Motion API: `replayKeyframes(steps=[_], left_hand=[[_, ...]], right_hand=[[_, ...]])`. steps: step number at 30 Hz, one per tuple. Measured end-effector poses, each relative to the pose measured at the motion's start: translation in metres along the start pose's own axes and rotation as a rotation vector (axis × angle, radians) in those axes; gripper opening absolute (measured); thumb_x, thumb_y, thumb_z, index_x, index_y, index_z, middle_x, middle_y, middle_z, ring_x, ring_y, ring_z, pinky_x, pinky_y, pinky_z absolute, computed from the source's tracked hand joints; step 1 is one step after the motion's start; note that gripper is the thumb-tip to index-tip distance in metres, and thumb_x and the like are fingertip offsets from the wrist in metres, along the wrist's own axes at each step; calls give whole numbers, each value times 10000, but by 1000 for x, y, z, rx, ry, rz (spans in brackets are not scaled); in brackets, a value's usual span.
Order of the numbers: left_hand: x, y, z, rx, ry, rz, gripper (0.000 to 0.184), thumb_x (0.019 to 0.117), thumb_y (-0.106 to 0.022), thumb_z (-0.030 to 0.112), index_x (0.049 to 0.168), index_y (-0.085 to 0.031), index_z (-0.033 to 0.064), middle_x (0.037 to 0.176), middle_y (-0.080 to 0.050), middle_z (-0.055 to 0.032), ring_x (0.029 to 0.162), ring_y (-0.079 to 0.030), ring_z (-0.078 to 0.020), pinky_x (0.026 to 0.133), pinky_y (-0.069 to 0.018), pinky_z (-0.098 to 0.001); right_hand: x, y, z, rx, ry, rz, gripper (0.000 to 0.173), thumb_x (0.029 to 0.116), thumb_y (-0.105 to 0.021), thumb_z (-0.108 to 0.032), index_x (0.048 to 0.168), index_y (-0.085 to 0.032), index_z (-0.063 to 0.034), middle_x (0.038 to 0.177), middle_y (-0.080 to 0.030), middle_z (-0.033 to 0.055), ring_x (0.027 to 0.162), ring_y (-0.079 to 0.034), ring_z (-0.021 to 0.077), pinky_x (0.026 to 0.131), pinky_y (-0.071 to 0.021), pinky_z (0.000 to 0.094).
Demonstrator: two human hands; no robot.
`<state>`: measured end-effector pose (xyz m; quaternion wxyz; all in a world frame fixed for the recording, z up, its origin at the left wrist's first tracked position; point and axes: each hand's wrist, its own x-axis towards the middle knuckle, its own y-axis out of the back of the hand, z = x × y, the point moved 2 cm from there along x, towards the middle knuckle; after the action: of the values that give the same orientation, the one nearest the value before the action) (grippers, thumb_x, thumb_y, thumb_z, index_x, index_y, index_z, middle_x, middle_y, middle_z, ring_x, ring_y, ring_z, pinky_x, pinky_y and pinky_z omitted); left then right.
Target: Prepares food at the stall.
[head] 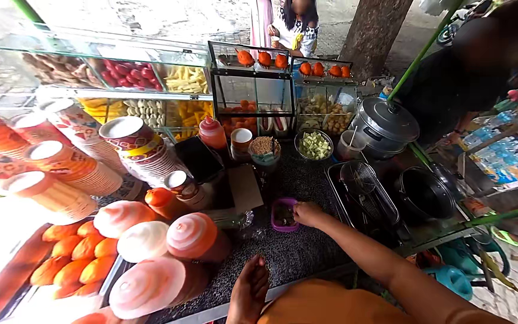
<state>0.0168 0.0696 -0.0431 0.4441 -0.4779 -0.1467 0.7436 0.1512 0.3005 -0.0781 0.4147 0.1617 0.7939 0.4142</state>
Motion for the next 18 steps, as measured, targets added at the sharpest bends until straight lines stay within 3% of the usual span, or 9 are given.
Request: replayKeyframes(steps=[5, 10, 14, 16, 17, 18], left_hand=[[-3, 4, -1, 6, -9, -9, 472, 1097, -243, 238, 767, -574, 168, 482, -386, 112, 364, -310, 37, 356, -235, -116], [-4, 6, -1, -26, -36, 12, 467, 1095, -253, 223, 770, -582, 162, 482, -401, 109, 363, -321, 42, 354, -235, -110], [-3, 1, 4, -22, -59, 48, 456, 1104, -252, 228, 793, -576, 151, 495, -406, 110, 369, -322, 38, 357, -251, -112], [-5, -1, 4, -49, -60, 67, 495, 1118, -211, 276, 800, -570, 153, 501, -412, 109, 375, -333, 32, 364, -266, -118], [-4, -1, 4, -93, -60, 86, 542, 1122, -187, 321, 797, -584, 145, 507, -435, 101, 383, -362, 24, 372, -289, -121], [-3, -2, 4, -143, -64, 116, 589, 1123, -165, 365, 809, -602, 125, 527, -473, 83, 407, -411, 8, 392, -329, -130]], right_hand=[[7, -4, -6, -44, 40, 2, 296, 1024, -551, -118, 1238, -637, 67, 1328, -616, 266, 1249, -593, 432, 1030, -462, 608], [5, 1, -4, -11, 60, -13, 341, 1085, -456, -167, 1243, -650, 65, 1337, -617, 274, 1280, -580, 425, 1071, -442, 590], [-12, 17, -4, 256, 75, 112, 350, 1089, -463, -193, 1223, -702, 24, 1247, -684, 261, 1233, -625, 409, 1080, -448, 602], [-25, 13, 1, 603, 80, 254, 313, 1067, -566, -238, 1202, -728, -7, 1096, -737, 204, 1019, -707, 321, 940, -549, 515], [-30, 7, 3, 813, 68, 296, 292, 1052, -594, -282, 1173, -728, -52, 942, -715, 126, 803, -661, 210, 744, -551, 395], [-29, 0, 3, 1059, 52, 296, 242, 1042, -592, -320, 1107, -698, -113, 734, -568, -8, 575, -493, 67, 529, -426, 235]])
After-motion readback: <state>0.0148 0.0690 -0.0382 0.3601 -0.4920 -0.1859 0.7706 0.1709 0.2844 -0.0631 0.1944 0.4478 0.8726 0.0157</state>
